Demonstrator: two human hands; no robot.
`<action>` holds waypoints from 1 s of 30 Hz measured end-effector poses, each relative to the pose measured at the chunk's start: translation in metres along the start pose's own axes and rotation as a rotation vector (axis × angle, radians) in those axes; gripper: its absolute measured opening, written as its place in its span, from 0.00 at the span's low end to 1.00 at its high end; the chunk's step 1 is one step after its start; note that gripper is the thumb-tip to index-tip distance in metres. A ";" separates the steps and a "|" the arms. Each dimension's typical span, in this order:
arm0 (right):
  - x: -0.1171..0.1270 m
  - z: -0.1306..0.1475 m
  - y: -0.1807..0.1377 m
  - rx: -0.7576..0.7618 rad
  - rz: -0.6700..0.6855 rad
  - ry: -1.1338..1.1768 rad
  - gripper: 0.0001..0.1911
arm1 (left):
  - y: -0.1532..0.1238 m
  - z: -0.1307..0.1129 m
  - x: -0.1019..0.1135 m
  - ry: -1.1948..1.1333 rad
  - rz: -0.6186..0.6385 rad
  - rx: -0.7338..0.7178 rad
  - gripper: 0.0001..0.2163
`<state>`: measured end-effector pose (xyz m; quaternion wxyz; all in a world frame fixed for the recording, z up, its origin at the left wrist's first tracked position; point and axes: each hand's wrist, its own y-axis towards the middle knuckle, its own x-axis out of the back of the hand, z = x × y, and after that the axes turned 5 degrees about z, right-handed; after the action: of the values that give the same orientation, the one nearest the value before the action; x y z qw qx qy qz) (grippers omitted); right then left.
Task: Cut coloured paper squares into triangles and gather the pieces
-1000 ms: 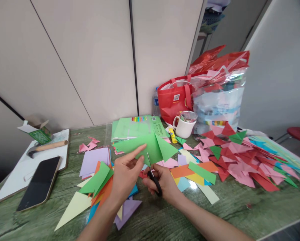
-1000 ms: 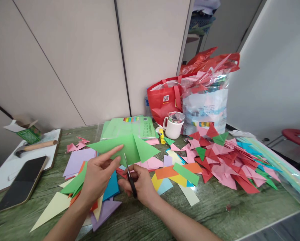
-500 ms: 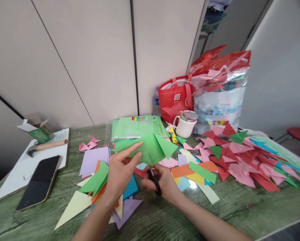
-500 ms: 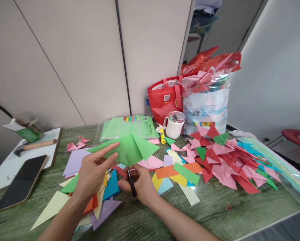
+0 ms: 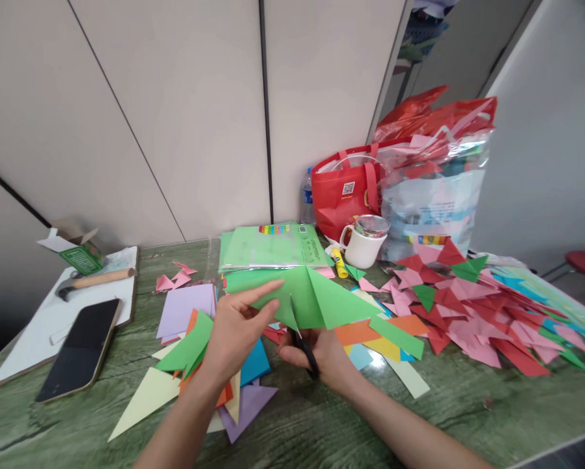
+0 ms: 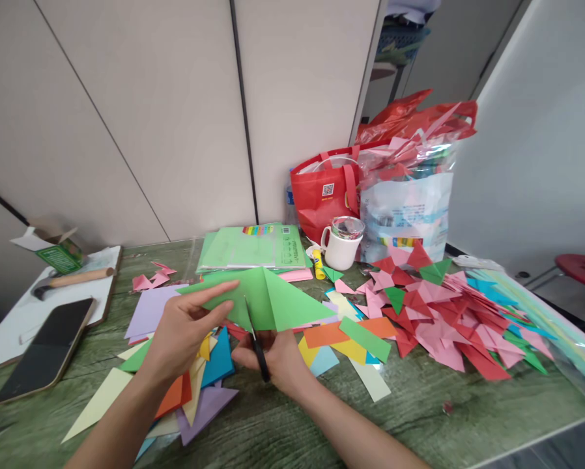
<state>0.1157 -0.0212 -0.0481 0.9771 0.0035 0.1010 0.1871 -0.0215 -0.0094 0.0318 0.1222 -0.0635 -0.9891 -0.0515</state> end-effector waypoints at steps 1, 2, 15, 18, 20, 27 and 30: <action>0.000 -0.001 0.000 -0.002 -0.007 0.004 0.17 | 0.000 0.001 0.001 0.017 0.007 0.004 0.15; 0.001 -0.001 0.000 -0.006 -0.016 0.004 0.17 | 0.000 0.002 0.001 0.034 0.015 0.008 0.15; -0.001 0.001 -0.001 0.028 0.033 0.009 0.19 | 0.001 0.005 0.002 0.040 0.059 -0.004 0.16; -0.002 0.003 -0.002 0.039 0.033 0.015 0.21 | 0.001 0.005 0.003 0.035 0.078 -0.023 0.15; -0.002 0.004 -0.002 0.044 0.011 0.002 0.21 | 0.000 0.005 0.003 0.031 0.086 -0.033 0.14; -0.001 -0.002 -0.001 0.076 -0.008 -0.046 0.16 | -0.001 0.002 0.002 0.050 0.082 -0.041 0.14; 0.000 -0.003 0.000 0.062 0.005 -0.045 0.17 | -0.001 0.001 0.002 0.047 0.091 -0.034 0.14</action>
<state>0.1153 -0.0217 -0.0515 0.9781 0.0383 0.0849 0.1864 -0.0243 -0.0100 0.0310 0.1468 -0.1092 -0.9810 -0.0640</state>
